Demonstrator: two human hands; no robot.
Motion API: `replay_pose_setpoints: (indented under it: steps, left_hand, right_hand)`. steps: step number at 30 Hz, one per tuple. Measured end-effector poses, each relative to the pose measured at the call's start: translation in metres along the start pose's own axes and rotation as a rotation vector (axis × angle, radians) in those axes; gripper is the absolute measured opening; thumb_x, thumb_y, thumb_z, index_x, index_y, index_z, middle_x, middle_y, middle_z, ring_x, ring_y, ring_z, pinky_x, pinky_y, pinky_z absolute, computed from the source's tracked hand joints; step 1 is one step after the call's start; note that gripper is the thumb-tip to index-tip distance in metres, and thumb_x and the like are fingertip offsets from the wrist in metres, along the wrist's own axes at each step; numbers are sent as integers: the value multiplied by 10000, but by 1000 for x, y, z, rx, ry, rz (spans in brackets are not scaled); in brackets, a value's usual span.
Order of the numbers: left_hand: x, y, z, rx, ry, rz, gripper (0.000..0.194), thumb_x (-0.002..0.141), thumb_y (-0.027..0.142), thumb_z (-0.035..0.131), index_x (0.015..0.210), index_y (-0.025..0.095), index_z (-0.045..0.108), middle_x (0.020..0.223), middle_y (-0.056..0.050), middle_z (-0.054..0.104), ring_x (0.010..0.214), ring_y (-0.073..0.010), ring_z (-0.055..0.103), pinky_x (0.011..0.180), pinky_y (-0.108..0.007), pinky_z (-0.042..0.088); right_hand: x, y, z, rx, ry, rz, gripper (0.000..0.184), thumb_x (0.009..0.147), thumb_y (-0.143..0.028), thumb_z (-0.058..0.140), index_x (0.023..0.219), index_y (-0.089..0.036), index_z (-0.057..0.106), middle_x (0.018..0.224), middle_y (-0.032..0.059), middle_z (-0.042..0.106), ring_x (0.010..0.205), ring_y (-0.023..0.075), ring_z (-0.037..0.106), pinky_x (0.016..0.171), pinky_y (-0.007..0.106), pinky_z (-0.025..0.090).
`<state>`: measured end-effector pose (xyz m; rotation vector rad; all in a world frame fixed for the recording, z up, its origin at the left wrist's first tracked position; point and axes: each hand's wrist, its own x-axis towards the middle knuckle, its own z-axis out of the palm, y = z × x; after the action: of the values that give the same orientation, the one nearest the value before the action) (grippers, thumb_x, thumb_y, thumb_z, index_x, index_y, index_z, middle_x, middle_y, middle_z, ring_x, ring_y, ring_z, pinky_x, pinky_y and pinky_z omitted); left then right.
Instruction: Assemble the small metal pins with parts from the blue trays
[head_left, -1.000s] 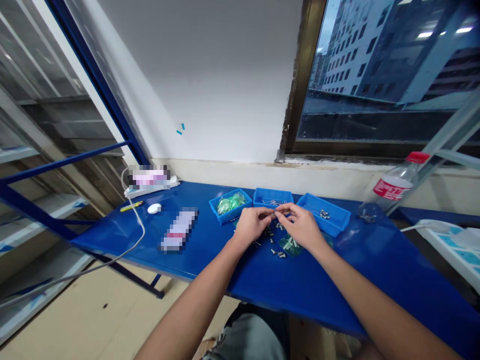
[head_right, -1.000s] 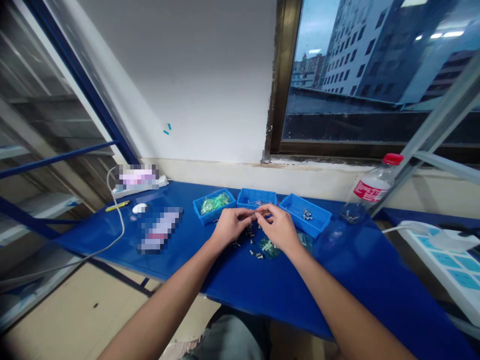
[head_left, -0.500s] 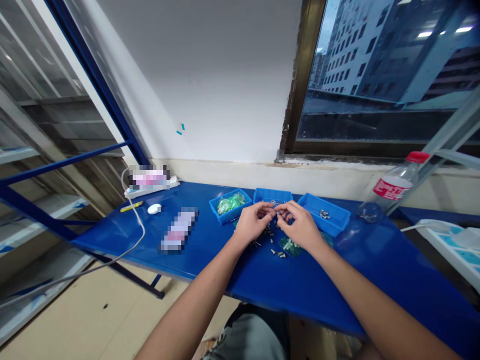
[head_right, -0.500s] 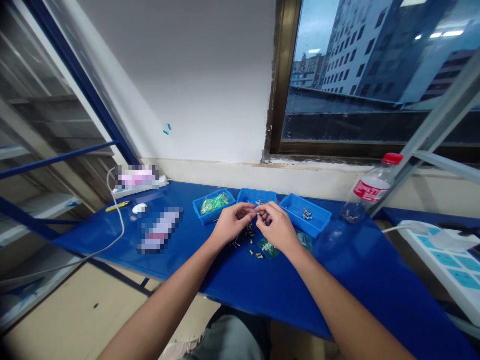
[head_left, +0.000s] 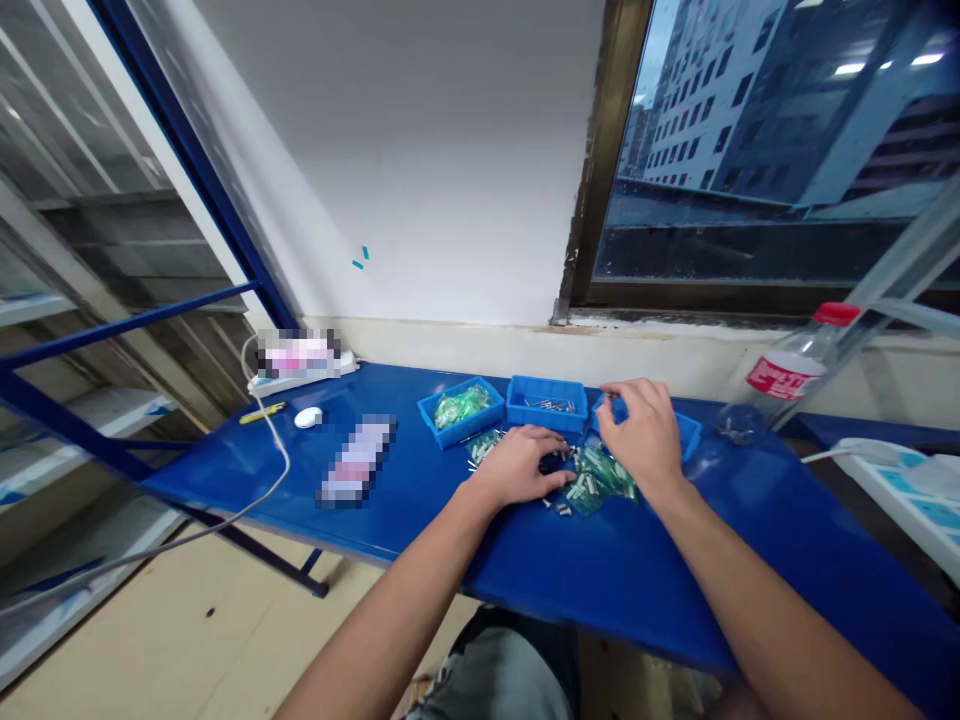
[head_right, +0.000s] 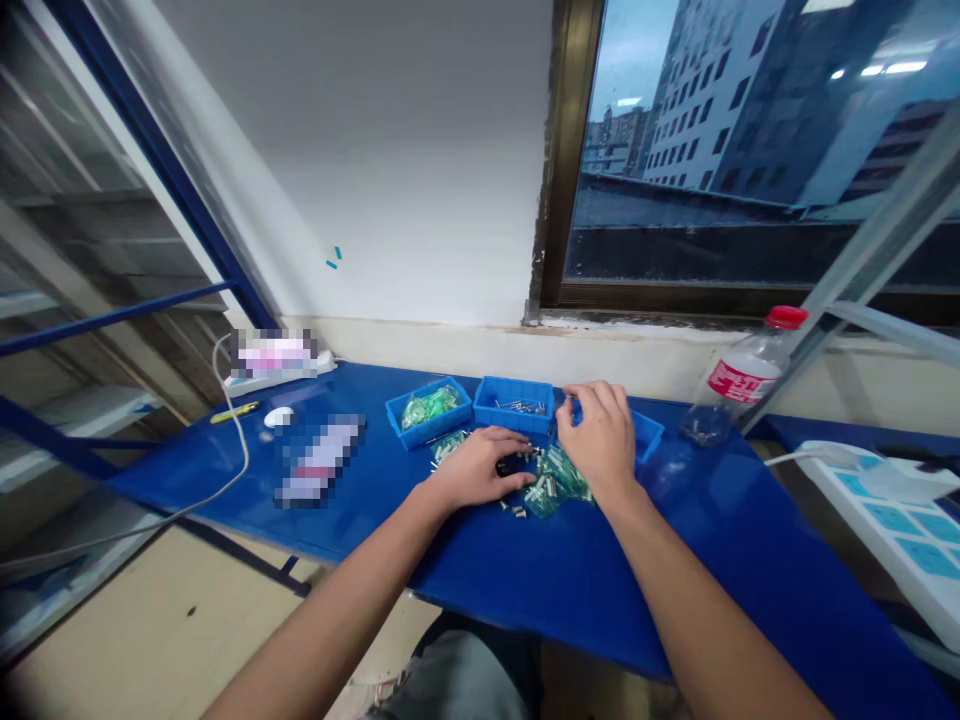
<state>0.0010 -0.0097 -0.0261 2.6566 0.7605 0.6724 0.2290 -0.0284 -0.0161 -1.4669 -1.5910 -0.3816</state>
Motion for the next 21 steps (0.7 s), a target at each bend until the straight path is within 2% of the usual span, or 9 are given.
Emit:
replay_pose_setpoints:
  steps: [4,7,9,15,21]
  left_hand:
    - [1,-5,0,43,-29,-12,328,983,365,676,1251,195,760,1250,-105,762,1174,-272,695,1069,-374,517]
    - [3,-6,0,64,-12,-33,262,986,285,657,1199,197,782,1185,-89,784,1093,-259,719,1016,-355,542]
    - [4,-7,0,83,-2,-67,235,978,233,646,1154,207,798,1147,-78,796,1047,-252,729,975,-341,556]
    - [4,-7,0,71,68,-135,209,911,156,679,1057,207,819,1047,-69,809,954,-240,744,911,-329,577]
    - [6,-6,-3,-174,343,-186,246,963,143,614,1124,197,791,1113,-84,789,1014,-216,744,965,-349,595]
  right_hand:
    - [-3,17,2,-294,-84,72,238,934,-251,561,997,-182,780,1026,152,729,1080,374,513,907,496,408]
    - [-5,24,5,-358,-160,81,281,963,-330,550,910,-201,794,1002,164,720,1015,367,495,832,484,375]
    - [-6,25,7,-359,-164,62,303,974,-367,547,905,-207,794,995,165,711,993,358,491,817,478,364]
    - [-5,17,9,-190,-99,-37,250,983,-338,555,933,-206,761,988,135,713,1015,341,527,877,477,399]
    - [-7,-13,6,200,-164,-165,188,1017,-277,539,992,-224,717,979,93,715,990,279,612,913,428,502]
